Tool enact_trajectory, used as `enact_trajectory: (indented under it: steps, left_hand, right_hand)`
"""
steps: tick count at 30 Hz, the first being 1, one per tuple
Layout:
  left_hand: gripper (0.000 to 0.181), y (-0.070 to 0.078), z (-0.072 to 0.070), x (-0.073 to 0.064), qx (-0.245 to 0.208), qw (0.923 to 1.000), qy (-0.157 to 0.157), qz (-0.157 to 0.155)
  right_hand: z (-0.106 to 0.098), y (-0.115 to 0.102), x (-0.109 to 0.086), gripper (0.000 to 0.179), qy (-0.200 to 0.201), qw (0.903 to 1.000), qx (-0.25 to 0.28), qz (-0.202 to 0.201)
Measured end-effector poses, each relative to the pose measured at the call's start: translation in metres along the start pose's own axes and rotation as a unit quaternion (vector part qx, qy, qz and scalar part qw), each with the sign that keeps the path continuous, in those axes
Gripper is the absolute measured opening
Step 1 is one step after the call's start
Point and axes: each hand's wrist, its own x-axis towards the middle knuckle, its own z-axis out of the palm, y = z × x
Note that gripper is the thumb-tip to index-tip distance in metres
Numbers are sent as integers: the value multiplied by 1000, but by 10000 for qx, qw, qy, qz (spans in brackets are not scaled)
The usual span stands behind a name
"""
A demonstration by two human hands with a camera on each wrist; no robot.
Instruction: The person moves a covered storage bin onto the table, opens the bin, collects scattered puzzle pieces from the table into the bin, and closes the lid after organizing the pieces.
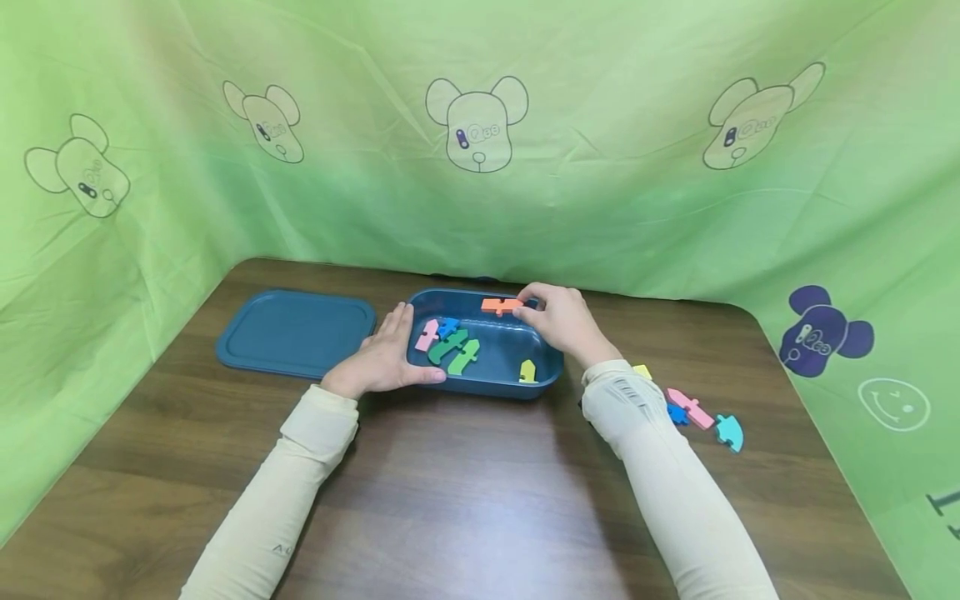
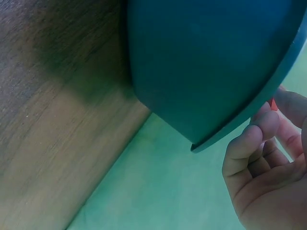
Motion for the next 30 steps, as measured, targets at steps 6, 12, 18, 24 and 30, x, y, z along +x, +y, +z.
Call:
enact_trajectory:
  steps: [6, 12, 18, 24, 30]
  left_hand:
    - [133, 0, 0, 0, 22, 10000, -22, 14]
    - [133, 0, 1, 1, -16, 10000, 0, 6]
    - [133, -1, 1, 1, -30, 10000, -2, -7]
    - [134, -2, 1, 1, -29, 10000, -4, 12]
    - [134, -2, 2, 2, -15, 10000, 17, 20]
  right_hand:
    - [1, -2, 1, 24, -25, 10000, -21, 0]
    - [0, -4, 0, 24, -83, 10000, -26, -9]
    - [0, -6, 0, 26, -127, 9999, -21, 19]
    - [1, -6, 1, 26, -87, 9999, -46, 55]
    - [3, -5, 2, 27, -113, 9999, -41, 60]
